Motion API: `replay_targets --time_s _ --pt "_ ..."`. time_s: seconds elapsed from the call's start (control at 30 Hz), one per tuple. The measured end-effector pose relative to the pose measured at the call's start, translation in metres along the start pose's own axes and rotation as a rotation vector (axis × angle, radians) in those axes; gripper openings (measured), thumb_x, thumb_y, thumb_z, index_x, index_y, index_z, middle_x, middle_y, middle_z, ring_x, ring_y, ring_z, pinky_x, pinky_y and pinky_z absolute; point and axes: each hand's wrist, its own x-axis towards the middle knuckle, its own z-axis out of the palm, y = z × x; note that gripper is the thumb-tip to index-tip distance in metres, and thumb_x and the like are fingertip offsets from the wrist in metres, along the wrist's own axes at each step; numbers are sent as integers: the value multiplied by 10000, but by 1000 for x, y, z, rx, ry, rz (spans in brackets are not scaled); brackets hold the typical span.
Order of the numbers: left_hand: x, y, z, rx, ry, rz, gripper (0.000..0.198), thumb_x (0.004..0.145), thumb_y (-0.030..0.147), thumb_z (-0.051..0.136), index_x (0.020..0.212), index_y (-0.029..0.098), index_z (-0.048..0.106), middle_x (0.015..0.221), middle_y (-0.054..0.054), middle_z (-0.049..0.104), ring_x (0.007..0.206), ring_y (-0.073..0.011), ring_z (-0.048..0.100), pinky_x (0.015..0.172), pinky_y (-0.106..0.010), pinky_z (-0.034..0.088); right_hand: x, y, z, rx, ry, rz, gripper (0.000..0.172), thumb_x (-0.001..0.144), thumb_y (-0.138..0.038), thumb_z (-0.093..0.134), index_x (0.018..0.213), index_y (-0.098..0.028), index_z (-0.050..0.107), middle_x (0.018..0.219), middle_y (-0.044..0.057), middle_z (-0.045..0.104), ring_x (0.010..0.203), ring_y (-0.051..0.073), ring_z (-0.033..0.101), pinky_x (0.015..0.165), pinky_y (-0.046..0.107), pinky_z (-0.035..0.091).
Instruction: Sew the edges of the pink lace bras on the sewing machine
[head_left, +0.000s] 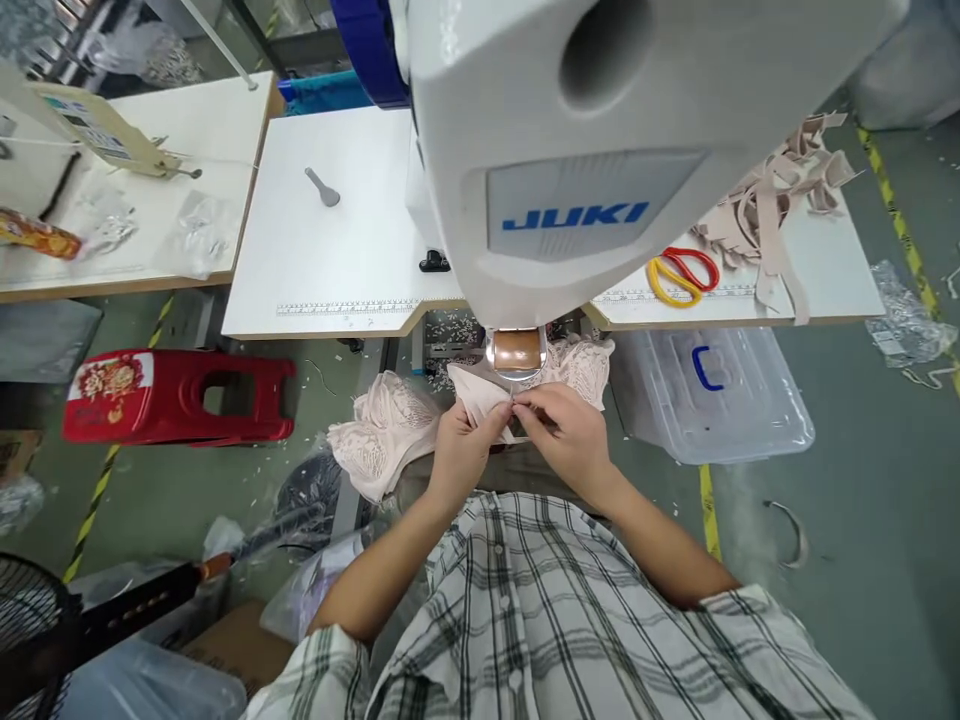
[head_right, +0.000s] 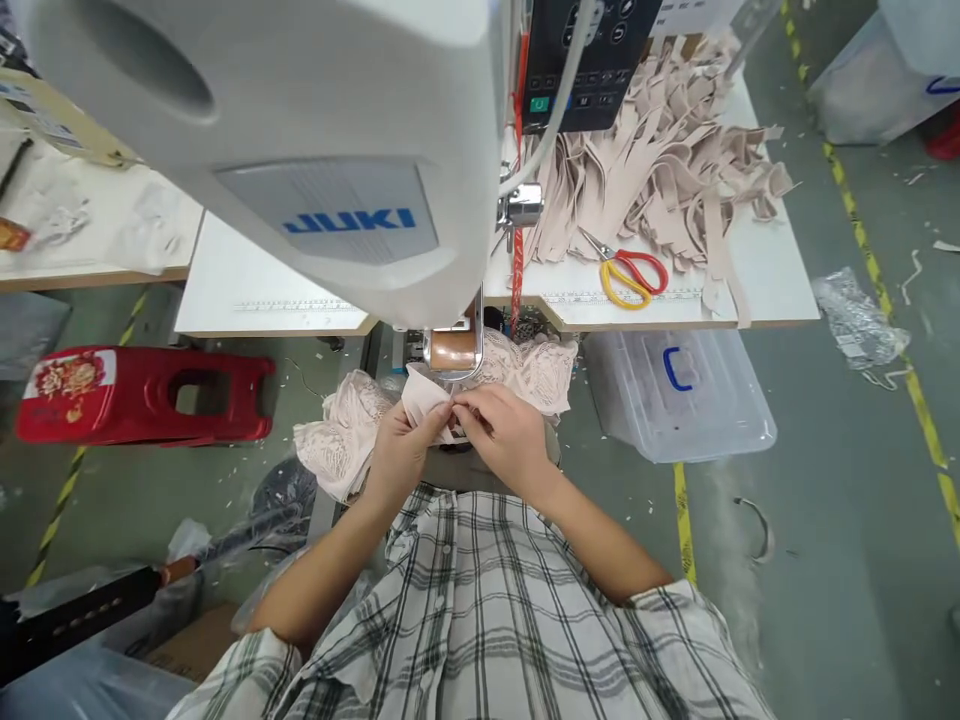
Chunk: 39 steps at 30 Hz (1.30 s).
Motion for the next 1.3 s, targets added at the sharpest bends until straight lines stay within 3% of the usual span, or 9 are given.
replay_targets --time_s 0.2,0.47,0.67,0.87,1.1,1.3 --pt "-4 7 -5 312 -17 123 264 786 397 714 696 154 663 646 -6 630 628 -147 557 589 -247 443 8 6 -14 144 -211 206 102 861 -291 613 810 -224 670 758 7 630 593 132 511 572 278 407" --pt "-1 8 -5 301 -124 182 234 792 358 690 668 159 698 639 -30 693 601 -170 618 578 -261 491 18 2 -31 138 -409 80 143 856 -232 515 799 -207 643 745 9 586 670 132 511 611 262 354" --pt "5 7 -5 313 -140 31 252 782 402 718 786 156 660 666 1 639 626 -136 556 593 -233 459 12 11 -22 102 -352 125 146 862 -236 524 738 -197 592 687 -4 528 667 139 505 610 268 354" --pt "6 10 -9 425 -102 149 263 805 396 681 707 162 608 631 14 561 612 -125 484 582 -231 406 11 14 -26 217 -367 253 162 857 -322 573 852 -196 674 822 27 663 692 147 546 643 285 413" --pt "11 23 -13 550 -268 166 253 864 377 593 717 180 531 653 26 515 605 -117 469 566 -223 394 13 9 -43 204 -351 323 150 870 -344 577 947 -216 591 782 -18 615 550 99 419 546 256 336" --pt "6 29 -7 608 -334 164 193 890 333 576 792 169 608 748 -7 617 711 -143 566 658 -245 455 11 5 -46 135 -401 244 93 871 -275 556 905 -230 481 682 -55 514 571 114 449 579 256 310"
